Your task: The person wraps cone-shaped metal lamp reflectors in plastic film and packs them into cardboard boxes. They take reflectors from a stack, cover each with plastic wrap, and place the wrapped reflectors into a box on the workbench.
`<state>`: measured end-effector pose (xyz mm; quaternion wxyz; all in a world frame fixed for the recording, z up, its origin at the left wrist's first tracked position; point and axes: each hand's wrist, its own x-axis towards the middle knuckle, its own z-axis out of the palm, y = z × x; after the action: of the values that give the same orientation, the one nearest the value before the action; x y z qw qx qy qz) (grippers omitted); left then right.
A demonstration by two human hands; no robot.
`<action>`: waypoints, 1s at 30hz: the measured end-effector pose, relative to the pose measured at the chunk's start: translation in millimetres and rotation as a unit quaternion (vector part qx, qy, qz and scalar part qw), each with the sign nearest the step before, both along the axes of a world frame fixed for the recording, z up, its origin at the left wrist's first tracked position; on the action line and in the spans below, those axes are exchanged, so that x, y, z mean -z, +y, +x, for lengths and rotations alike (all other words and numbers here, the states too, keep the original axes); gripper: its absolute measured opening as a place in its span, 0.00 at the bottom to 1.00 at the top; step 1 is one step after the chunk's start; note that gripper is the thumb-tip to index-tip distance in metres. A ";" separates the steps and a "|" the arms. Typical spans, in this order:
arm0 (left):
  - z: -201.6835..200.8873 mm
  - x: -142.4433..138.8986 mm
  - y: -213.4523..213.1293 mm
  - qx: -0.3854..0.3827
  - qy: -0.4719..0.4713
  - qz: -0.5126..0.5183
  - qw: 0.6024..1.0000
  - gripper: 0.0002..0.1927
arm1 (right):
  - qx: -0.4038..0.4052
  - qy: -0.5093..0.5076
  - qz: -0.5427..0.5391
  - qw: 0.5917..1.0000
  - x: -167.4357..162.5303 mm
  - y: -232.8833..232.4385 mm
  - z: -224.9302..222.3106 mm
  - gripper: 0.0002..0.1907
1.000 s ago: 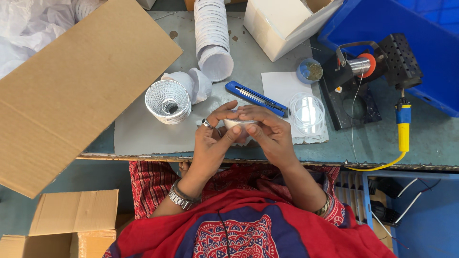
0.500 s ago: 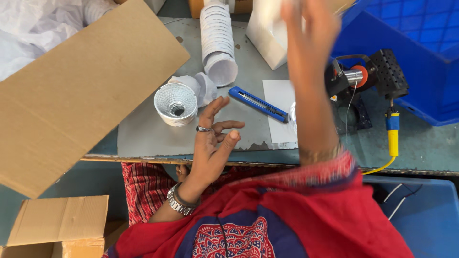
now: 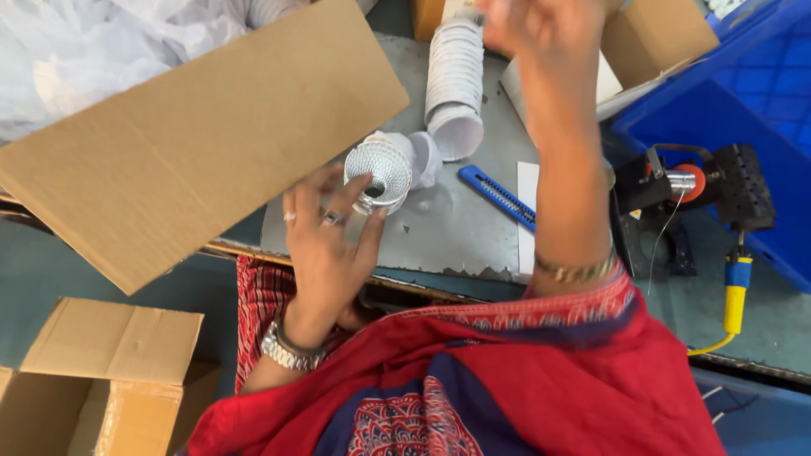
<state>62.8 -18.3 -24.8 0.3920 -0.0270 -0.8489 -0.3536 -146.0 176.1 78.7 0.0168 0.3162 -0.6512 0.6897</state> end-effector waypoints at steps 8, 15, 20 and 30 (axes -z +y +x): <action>-10.7 -0.1 -3.5 0.060 -0.066 0.032 0.995 0.09 | 0.159 0.062 0.133 0.976 48.3 122.7 105.8 0.12; -13.9 4.1 -2.2 0.142 -0.091 0.124 0.978 0.07 | 0.247 0.047 0.467 0.847 61.9 185.9 141.6 0.27; -12.2 -9.3 3.0 0.129 -0.073 0.070 0.987 0.11 | 0.207 0.101 0.520 0.823 83.3 192.6 142.6 0.39; 8.3 -11.1 42.0 0.429 -0.157 0.277 0.845 0.23 | 0.220 0.082 0.564 0.792 74.6 176.5 137.5 0.34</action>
<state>71.1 23.7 -13.6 0.0533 -0.2230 -0.6693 -0.7067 -8.5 352.6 4.1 0.0402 0.1729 -0.9727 0.1496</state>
